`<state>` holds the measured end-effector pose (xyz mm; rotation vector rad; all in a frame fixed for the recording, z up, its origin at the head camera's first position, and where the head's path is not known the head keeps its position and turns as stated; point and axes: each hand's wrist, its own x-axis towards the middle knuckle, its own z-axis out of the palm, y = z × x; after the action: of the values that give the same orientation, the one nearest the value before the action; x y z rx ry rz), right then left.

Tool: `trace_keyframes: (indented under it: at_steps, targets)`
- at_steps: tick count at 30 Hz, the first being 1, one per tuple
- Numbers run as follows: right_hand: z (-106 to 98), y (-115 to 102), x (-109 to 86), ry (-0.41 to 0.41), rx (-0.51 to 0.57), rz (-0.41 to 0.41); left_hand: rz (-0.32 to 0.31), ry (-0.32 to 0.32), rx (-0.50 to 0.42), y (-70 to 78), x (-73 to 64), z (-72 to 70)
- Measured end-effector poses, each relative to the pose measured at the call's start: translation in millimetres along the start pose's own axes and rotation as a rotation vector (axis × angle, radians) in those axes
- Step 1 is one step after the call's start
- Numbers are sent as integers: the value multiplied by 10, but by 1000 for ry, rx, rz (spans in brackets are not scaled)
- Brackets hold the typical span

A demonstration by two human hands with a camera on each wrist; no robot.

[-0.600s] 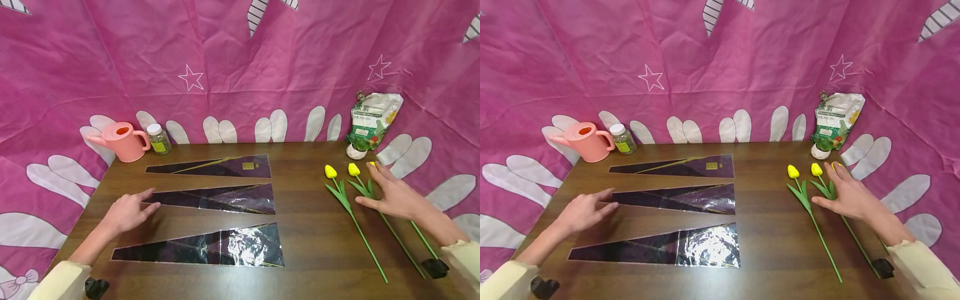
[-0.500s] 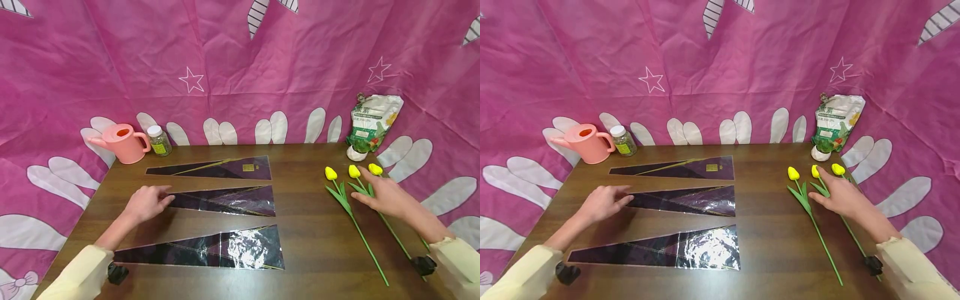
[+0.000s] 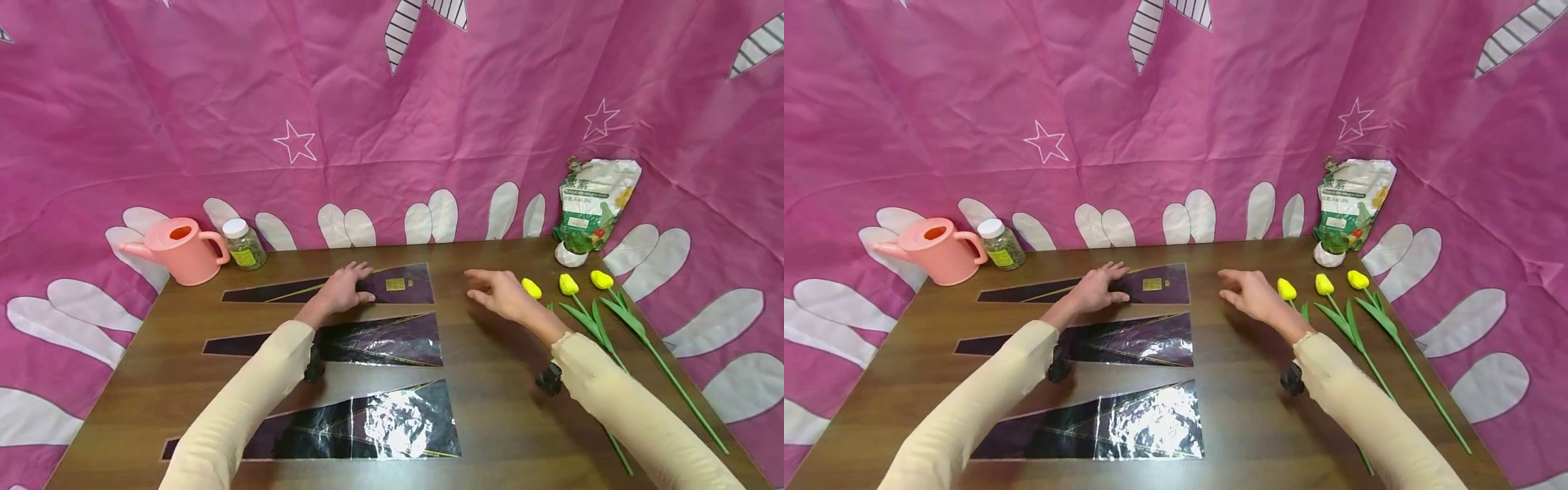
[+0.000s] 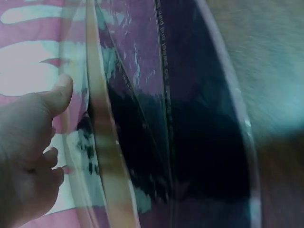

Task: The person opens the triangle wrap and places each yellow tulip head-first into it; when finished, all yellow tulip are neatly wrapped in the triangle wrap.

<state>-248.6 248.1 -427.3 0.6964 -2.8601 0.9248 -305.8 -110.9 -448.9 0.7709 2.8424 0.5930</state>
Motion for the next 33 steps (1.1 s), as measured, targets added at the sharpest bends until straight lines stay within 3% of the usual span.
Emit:
trace_keyframes:
  at_steps: [7, 13, 18, 25, 29, 33]
  targets:
    - [271, -132, 303, -21, 114, 15, 21, -69, -19, -104, 74, 145]
    - [370, -164, 455, 14, 151, 61, 55, -34, -43, -157, 69, 178]
    - [455, -171, 562, 38, 245, 176, 71, -2, -34, -162, 86, 222]
    - [553, -213, 679, 22, 450, 387, 95, 34, -25, -170, 84, 327]
    - [604, -206, 729, 52, 556, 421, 126, 61, -52, -169, 80, 368]
    - [663, -188, 769, 83, 746, 438, 143, 75, -66, -164, 74, 385]
